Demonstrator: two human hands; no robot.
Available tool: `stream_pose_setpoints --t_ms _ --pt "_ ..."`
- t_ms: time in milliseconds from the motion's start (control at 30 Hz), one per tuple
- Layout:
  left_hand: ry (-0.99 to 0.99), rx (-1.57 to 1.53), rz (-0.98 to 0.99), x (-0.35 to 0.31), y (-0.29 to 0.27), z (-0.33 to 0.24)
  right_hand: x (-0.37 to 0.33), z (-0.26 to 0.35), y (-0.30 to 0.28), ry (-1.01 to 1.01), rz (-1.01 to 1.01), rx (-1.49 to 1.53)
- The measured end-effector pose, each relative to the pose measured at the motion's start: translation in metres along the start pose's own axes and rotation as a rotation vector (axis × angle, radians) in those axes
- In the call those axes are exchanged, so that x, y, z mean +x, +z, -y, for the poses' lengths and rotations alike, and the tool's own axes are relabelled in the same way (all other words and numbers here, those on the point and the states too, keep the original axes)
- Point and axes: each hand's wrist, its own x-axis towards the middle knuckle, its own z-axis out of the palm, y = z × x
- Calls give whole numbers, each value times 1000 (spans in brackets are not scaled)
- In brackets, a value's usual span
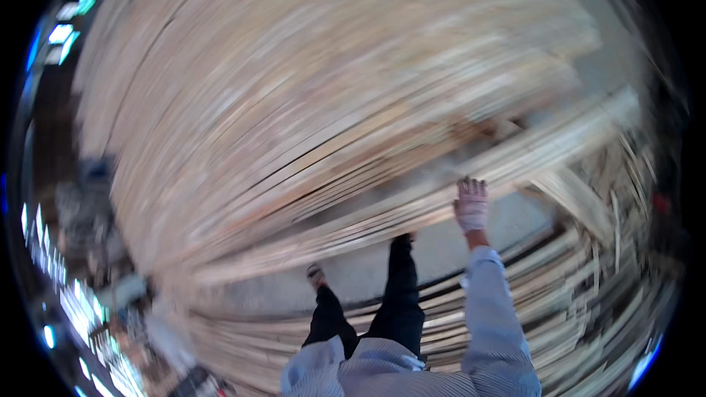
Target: The person repeatedly picks up long, thin wooden planks from a pile and places them onto a growing stack. The person uses both hands to lift and align the planks, working in a large warehouse filled with lumber.
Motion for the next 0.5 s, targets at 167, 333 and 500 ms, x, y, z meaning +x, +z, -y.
stream_pose_setpoints --t_ms 167,333,500 --pt "-129 -151 -4 -121 42 27 66 34 -13 -405 286 -151" --pt "-168 -257 -24 -142 84 37 101 38 26 -453 472 -383" --pt "-79 -334 -80 -113 144 50 112 75 20 -582 454 -574"
